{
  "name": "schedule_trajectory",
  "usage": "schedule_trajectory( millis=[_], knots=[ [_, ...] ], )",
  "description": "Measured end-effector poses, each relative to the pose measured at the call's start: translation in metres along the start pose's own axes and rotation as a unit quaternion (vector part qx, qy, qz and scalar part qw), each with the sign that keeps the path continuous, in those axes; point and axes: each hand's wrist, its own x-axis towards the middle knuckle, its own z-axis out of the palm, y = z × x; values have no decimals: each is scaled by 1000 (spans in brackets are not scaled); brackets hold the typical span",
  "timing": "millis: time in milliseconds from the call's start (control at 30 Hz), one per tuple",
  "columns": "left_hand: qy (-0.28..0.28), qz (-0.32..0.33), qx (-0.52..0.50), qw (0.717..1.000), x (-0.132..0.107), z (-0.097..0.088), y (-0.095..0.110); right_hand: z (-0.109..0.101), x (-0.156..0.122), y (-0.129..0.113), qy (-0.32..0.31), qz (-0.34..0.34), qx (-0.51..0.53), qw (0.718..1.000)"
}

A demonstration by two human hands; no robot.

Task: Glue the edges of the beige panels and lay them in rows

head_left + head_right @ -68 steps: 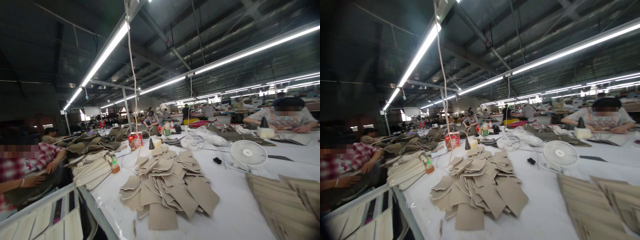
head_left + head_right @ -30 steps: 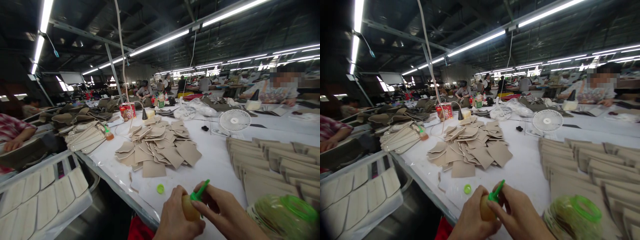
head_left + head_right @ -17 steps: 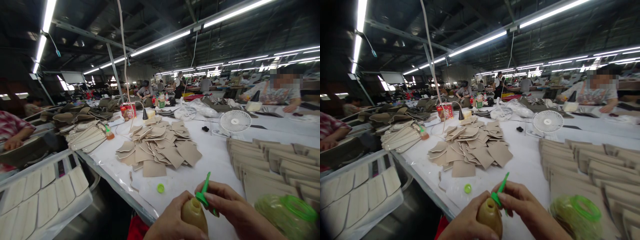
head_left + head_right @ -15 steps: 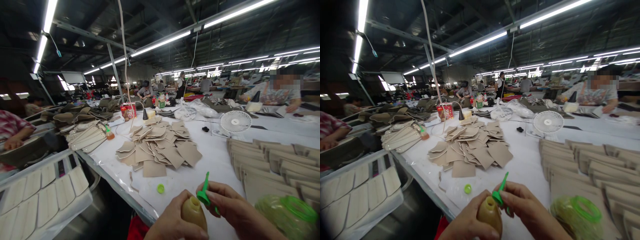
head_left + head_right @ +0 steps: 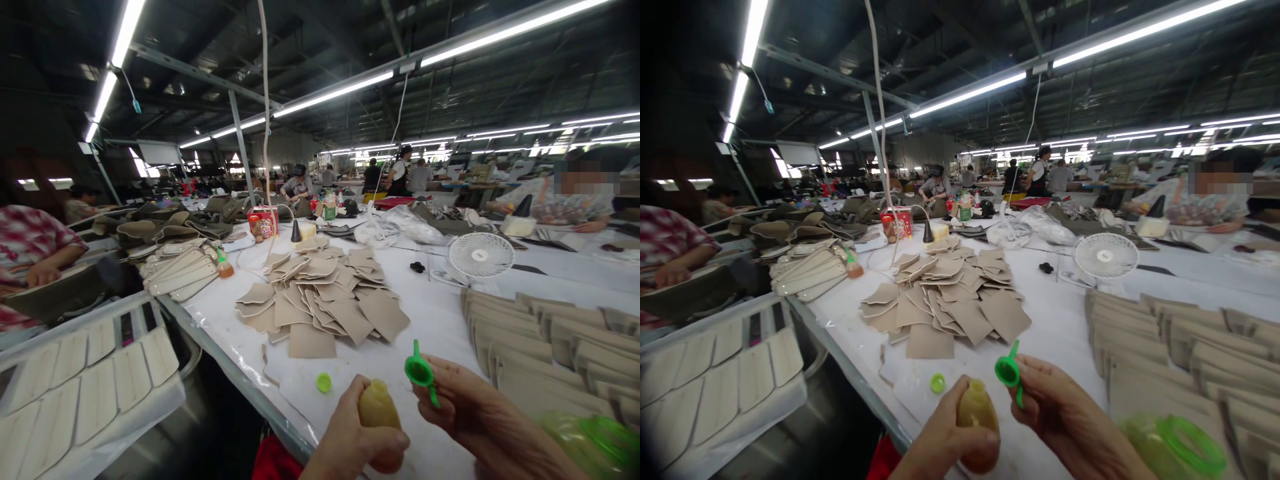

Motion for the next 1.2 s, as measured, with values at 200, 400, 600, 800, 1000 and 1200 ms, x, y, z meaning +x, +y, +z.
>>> schedule_trajectory(
  millis=[200,400,600,800,1000,1200],
  knots=[
    [38,1,-33,999,-3,-3,4,-5,13,8,-4,30,90,996],
    [227,100,21,968,-18,-35,7,-10,28,4,-5,-7,61,998],
    [435,119,8,893,-44,-80,13,15,43,19,-20,-30,-125,992],
    [479,138,-10,867,-57,-100,11,35,89,61,-54,-90,-338,935],
    [425,124,-19,896,-62,-96,7,32,129,103,-53,-202,-501,840],
    [406,115,-36,906,-61,-99,5,18,143,131,-66,-256,-576,774]
  ],
)
